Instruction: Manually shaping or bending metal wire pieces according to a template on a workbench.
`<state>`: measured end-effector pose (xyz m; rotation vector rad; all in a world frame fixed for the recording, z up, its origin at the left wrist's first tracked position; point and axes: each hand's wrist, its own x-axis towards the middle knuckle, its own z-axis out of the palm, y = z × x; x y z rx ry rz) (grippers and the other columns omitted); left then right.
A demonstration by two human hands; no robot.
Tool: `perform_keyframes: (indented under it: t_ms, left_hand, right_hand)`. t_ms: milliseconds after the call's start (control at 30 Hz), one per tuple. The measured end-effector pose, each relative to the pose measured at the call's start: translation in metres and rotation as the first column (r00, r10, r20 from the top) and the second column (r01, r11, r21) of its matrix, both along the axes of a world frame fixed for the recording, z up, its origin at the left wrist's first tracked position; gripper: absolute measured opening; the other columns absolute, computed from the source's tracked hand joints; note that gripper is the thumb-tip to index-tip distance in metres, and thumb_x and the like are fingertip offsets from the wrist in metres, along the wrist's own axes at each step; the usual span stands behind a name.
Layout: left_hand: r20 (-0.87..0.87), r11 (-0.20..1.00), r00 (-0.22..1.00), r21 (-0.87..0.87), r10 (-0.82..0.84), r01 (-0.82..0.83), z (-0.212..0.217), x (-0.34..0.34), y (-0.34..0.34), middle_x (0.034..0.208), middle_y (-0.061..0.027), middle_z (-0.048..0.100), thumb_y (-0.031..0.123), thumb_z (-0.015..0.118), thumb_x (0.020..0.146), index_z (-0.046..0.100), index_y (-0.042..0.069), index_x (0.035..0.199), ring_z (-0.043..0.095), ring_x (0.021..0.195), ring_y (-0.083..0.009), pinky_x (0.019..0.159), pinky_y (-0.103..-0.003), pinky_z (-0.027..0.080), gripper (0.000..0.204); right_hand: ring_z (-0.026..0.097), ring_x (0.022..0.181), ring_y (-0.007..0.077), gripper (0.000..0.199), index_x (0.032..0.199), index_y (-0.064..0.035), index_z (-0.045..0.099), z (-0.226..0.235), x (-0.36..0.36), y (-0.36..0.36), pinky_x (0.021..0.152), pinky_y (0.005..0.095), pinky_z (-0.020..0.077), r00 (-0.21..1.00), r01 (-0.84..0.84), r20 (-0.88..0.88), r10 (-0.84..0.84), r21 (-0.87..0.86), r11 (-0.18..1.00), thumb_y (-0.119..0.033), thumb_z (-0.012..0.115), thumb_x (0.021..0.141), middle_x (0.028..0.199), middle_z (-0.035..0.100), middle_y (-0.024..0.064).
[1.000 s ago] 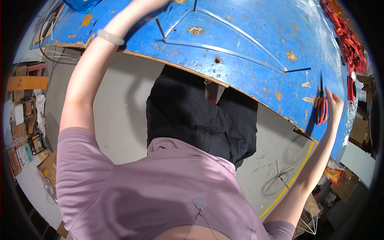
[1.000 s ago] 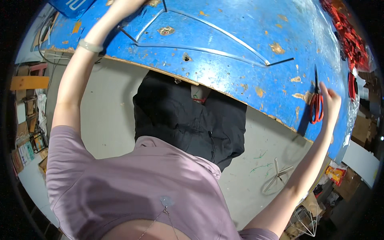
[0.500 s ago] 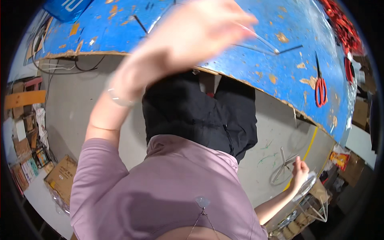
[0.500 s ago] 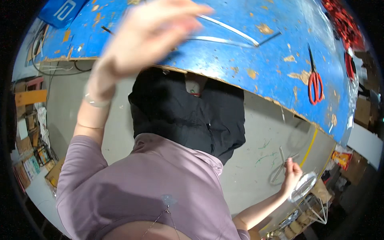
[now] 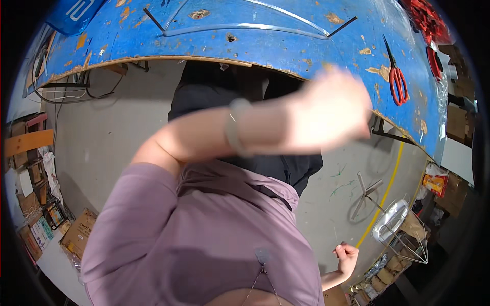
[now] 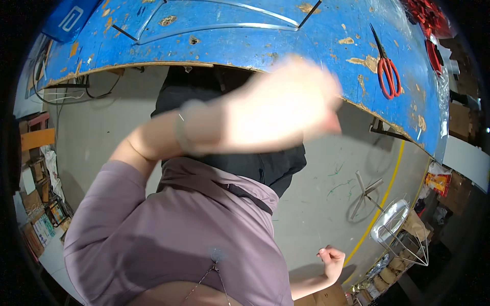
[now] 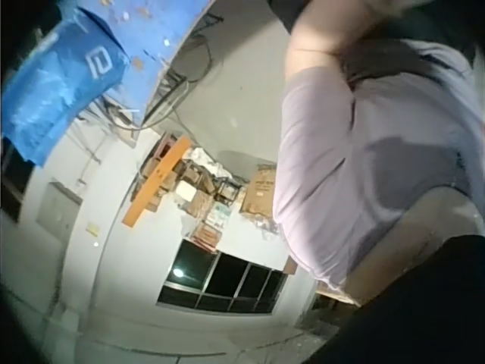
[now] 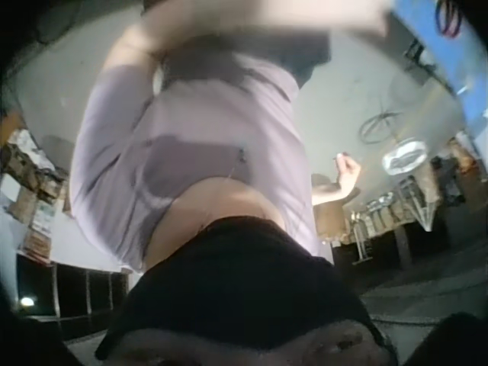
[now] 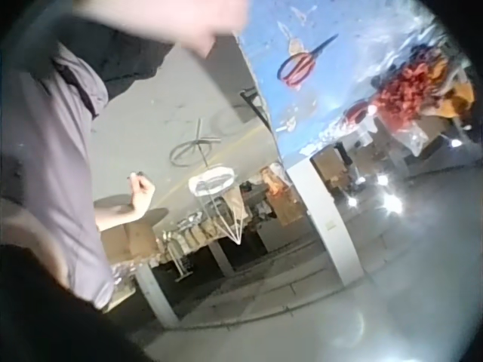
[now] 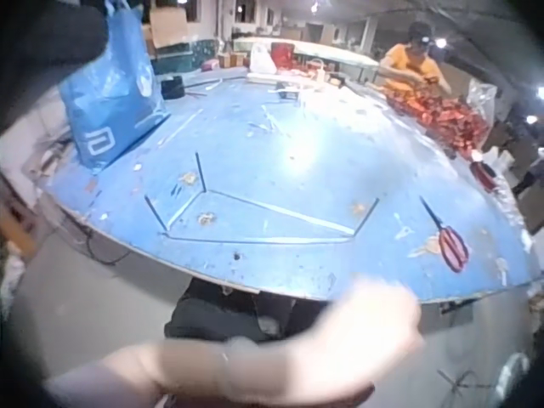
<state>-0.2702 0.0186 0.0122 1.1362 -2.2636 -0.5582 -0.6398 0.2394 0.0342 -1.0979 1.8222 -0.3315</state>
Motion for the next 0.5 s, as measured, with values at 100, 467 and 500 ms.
perform_keyframes:
  t_ms: [100, 467, 500]
  left_hand:
    - [-0.367, 0.898, 0.822, -0.117, -0.435, 0.423, 0.013, -0.067, 0.06, 0.067, -0.0154, 0.056, 0.035, 0.057, 0.075, 0.055, -0.008, 0.081, 0.056, 0.069, -0.0294, 0.06, -0.035, 0.044, 0.044]
    - [-0.787, 0.3, 0.617, 0.59, 0.003, 0.75, 0.012, 0.086, 0.084, 0.065, 0.002, 0.051, 0.022, 0.042, 0.088, 0.056, 0.003, 0.071, 0.041, 0.056, -0.0048, 0.052, -0.021, 0.034, 0.029]
    - [-0.727, 0.285, 0.681, 0.674, 0.092, 0.681, 0.016, 0.102, 0.088, 0.062, 0.0014, 0.051, 0.021, 0.043, 0.087, 0.056, 0.003, 0.069, 0.04, 0.052, -0.0047, 0.048, -0.02, 0.032, 0.029]
  right_hand:
    - [0.041, 0.047, 0.009, 0.032, 0.057, -0.0008, 0.052, 0.022, 0.034, -0.026, 0.045, 0.0227, 0.0289, 0.949, -0.288, 0.03, 0.313, -0.32, 0.903, -0.025, 0.064, 0.075, 0.051, 0.047, 0.0013]
    - [0.039, 0.05, 0.0096, 0.023, 0.071, 0.0026, 0.06, 0.044, 0.091, -0.143, 0.047, 0.0234, 0.0284, 0.748, -0.655, -0.168, 0.643, -0.35, 0.67, -0.02, 0.064, 0.074, 0.056, 0.049, 0.0028]
    - [0.039, 0.05, 0.0096, 0.023, 0.071, 0.0026, 0.06, 0.041, 0.091, -0.153, 0.047, 0.0234, 0.0284, 0.742, -0.661, -0.166, 0.65, -0.345, 0.666, -0.02, 0.064, 0.074, 0.056, 0.049, 0.0028]
